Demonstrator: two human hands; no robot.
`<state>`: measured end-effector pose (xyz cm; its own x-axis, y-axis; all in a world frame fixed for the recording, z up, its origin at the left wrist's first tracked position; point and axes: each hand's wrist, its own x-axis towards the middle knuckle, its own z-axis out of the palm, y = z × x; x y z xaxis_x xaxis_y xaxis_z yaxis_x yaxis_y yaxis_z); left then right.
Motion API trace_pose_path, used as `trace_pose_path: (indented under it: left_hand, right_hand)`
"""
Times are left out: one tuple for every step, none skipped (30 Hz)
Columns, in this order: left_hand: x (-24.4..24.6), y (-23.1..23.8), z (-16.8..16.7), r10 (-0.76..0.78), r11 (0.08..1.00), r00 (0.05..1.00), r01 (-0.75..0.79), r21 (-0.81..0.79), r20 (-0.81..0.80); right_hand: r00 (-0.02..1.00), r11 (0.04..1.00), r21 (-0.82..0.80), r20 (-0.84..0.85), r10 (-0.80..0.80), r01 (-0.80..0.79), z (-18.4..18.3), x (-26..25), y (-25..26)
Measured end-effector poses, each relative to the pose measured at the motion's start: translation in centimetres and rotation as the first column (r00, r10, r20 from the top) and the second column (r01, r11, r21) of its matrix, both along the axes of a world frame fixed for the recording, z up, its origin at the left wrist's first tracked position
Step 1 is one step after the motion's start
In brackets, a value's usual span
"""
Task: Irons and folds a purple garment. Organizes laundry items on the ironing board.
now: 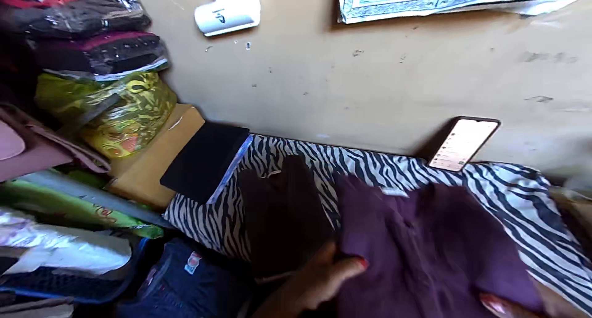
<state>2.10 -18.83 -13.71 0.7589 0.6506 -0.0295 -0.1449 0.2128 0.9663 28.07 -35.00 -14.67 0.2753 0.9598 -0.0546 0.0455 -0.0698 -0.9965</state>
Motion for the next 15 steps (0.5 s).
trace_pose_path:
  left_hand:
    - [-1.6,1.0,1.4,0.105,0.992,0.994,-0.103,0.07,-0.024]
    - [-3.1,2.0,2.6,0.211,0.971,0.976,-0.204,0.125,-0.05]
    - [-4.5,3.0,3.4,0.302,0.944,0.95,-0.287,0.164,-0.075]
    - [-5.7,4.0,3.8,0.384,0.916,0.917,-0.364,0.167,-0.109]
    - [-6.8,4.9,3.7,0.439,0.897,0.885,-0.419,0.141,-0.158]
    - [-7.9,6.0,2.9,0.466,0.884,0.858,-0.458,0.088,-0.217]
    - [-8.8,7.0,1.3,0.477,0.87,0.832,-0.492,0.019,-0.283]
    - [-9.7,8.1,-1.1,0.471,0.853,0.81,-0.519,-0.055,-0.349]
    - [-10.5,9.1,-3.8,0.449,0.832,0.797,-0.538,-0.136,-0.403]
    - [-11.1,9.6,-6.0,0.433,0.806,0.793,-0.554,-0.21,-0.429]
    - [-11.6,10.0,-7.4,0.423,0.786,0.793,-0.562,-0.258,-0.438]
    - [-11.9,10.3,-7.7,0.414,0.791,0.801,-0.552,-0.265,-0.433]
    - [-11.9,10.5,-7.5,0.409,0.81,0.815,-0.531,-0.248,-0.41]
    - [-12.0,10.3,-7.4,0.41,0.825,0.823,-0.519,-0.224,-0.394]
    - [-12.1,10.0,-7.4,0.415,0.83,0.823,-0.517,-0.208,-0.387]
  right_hand:
    - [0.998,0.996,0.058,0.014,0.068,-0.068,0.9,-0.6,2.7]
    - [0.993,0.987,0.11,0.011,0.115,-0.115,1.4,-1.5,5.7]
    - [0.99,0.979,0.152,-0.02,0.141,-0.136,1.7,-2.6,8.6]
    - [0.984,0.975,0.164,-0.07,0.163,-0.15,1.8,-3.8,11.5]
    - [0.974,0.975,0.144,-0.123,0.189,-0.17,1.5,-4.9,14.0]
    - [0.962,0.976,0.094,-0.171,0.212,-0.199,0.7,-5.9,16.2]
    - [0.949,0.971,0.02,-0.209,0.236,-0.237,-0.7,-6.8,17.9]
    - [0.937,0.957,-0.068,-0.236,0.258,-0.281,-2.7,-7.4,19.2]
    - [0.927,0.933,-0.159,-0.256,0.275,-0.322,-4.9,-7.8,20.1]
    - [0.922,0.91,-0.23,-0.267,0.281,-0.344,-6.7,-8.1,20.7]
    - [0.926,0.904,-0.269,-0.271,0.261,-0.334,-7.6,-8.2,20.8]
    - [0.937,0.911,-0.277,-0.255,0.238,-0.306,-7.5,-8.3,20.9]
    - [0.951,0.921,-0.275,-0.215,0.222,-0.277,-7.0,-8.2,20.9]
    - [0.961,0.926,-0.273,-0.159,0.225,-0.262,-6.5,-8.3,20.7]
    - [0.966,0.931,-0.258,-0.097,0.24,-0.257,-6.2,-8.6,20.4]
